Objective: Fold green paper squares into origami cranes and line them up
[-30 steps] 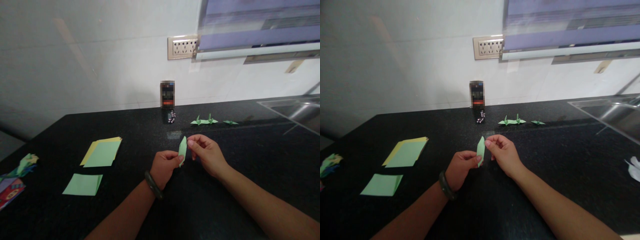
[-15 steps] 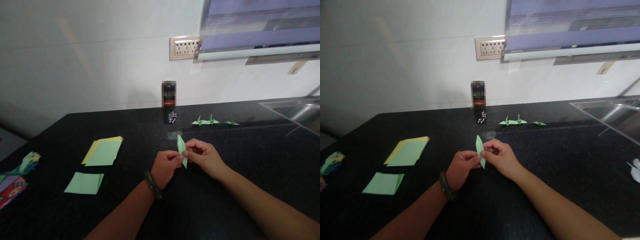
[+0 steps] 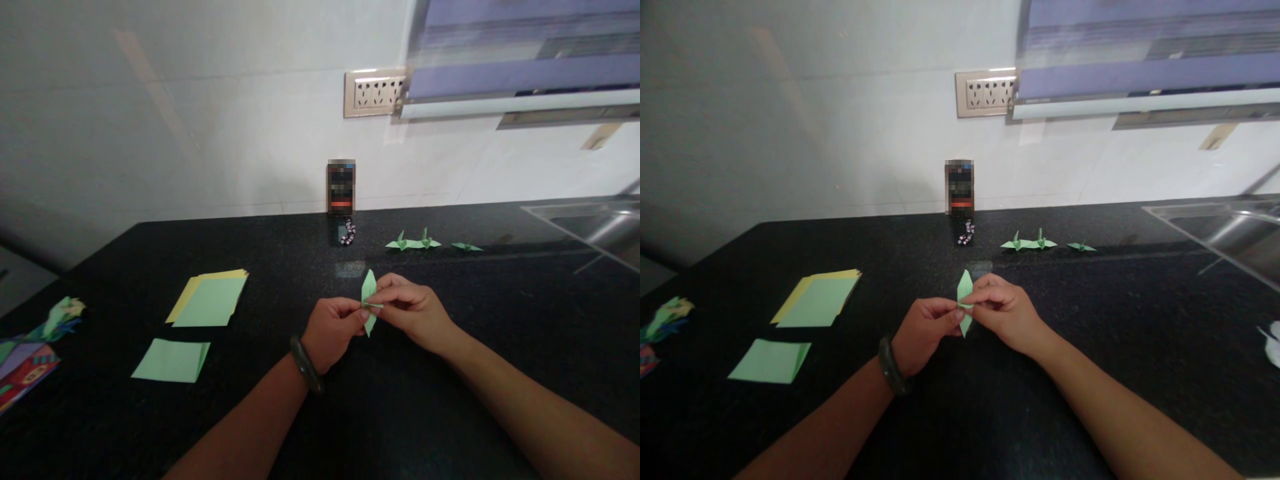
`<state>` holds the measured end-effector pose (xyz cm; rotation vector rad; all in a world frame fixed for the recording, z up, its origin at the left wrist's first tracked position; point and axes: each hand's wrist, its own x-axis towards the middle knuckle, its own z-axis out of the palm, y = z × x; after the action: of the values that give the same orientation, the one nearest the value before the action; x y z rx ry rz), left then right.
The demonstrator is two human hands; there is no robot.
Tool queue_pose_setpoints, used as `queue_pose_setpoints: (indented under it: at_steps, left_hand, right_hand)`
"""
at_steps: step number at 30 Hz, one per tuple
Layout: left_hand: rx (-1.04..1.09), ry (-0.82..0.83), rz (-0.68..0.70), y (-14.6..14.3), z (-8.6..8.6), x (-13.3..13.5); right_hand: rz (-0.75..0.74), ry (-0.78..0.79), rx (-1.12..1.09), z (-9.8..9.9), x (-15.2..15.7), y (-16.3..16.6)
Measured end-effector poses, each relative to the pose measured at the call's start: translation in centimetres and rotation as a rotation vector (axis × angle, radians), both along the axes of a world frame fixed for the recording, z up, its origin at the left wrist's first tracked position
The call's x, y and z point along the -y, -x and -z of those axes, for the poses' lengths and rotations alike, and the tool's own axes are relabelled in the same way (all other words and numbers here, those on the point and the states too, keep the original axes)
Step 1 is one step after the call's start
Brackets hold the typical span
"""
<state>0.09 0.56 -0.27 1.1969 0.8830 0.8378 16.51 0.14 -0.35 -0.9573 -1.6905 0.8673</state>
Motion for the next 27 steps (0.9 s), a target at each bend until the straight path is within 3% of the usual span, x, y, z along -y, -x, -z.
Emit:
queue_pose_setpoints:
  at_steps: [13,17,19,21,23,26,27]
  left_hand:
    - [0.31,0.205,-0.02,0.0,0.0,-0.3]
    - [0.381,0.266,-0.058,0.2,-0.2,-0.6]
    - [0.336,0.221,-0.082,0.3,-0.1,-0.7]
    - [0.227,0.117,-0.082,0.3,0.1,-0.7]
    - [0.13,0.053,-0.077,0.2,0.3,-0.6]
    - [0.082,0.081,-0.107,-0.1,0.2,-0.4]
    - [0.076,0.089,-0.11,-0.2,0.2,-0.3]
  right_hand:
    - [-0.15,-0.376,0.495,-1.3,0.0,-0.8]
    - [-0.109,-0.41,0.732,-1.5,0.0,-1.0]
    - [-0.098,-0.386,0.803,-1.5,0.1,-1.0]
    - [-0.126,-0.337,0.752,-1.4,0.3,-0.7]
    - [-0.099,-0.241,0.558,-1.1,0.4,-0.3]
    - [0.172,0.056,0.138,-0.6,0.3,0.4]
    - [0.197,0.165,0.03,-0.5,0.3,0.5]
